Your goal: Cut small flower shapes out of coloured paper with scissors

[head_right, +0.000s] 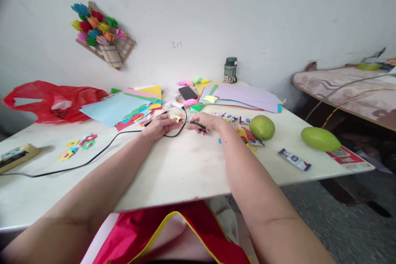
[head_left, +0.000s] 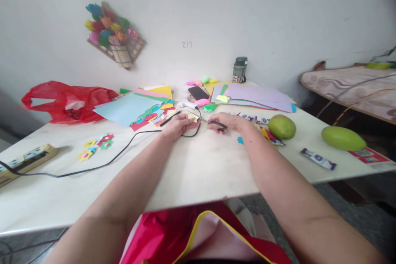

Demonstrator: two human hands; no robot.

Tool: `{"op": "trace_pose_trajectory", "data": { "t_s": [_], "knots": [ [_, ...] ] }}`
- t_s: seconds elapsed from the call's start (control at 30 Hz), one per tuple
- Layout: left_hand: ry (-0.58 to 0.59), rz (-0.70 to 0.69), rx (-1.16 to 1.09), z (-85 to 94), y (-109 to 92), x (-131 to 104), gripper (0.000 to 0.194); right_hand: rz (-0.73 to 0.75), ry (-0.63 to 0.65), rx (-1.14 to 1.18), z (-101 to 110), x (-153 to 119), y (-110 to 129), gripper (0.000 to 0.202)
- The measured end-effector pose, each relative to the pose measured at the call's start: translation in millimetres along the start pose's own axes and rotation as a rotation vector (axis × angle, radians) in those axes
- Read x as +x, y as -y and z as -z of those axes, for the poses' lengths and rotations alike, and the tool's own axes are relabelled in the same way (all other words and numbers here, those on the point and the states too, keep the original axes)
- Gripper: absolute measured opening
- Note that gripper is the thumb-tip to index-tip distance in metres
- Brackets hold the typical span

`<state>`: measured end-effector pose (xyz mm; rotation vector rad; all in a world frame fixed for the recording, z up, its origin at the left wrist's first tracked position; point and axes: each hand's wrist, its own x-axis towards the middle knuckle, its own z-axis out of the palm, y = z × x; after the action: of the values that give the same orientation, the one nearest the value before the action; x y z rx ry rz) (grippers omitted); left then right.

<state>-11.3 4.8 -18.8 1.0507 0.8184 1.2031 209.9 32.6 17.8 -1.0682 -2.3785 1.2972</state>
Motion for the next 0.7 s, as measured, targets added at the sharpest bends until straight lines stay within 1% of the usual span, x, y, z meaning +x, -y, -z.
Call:
{"op": "trace_pose_trajectory", "data": {
  "t_s": [0.3, 0.7],
  "knots": [
    [-0.006, 0.008, -0.016, -1.6, -1.2, -0.3, 0.017, -0.006, -0.008, 0.009, -0.6, -0.9, 0.8, 0.025],
    [0.007, -0.003, 0.003, 0.2, 0.7, 0.7, 0.016, 0.01, -0.018, 0.016, -1.1, 4.5, -8.0, 0.025]
  ]
}}
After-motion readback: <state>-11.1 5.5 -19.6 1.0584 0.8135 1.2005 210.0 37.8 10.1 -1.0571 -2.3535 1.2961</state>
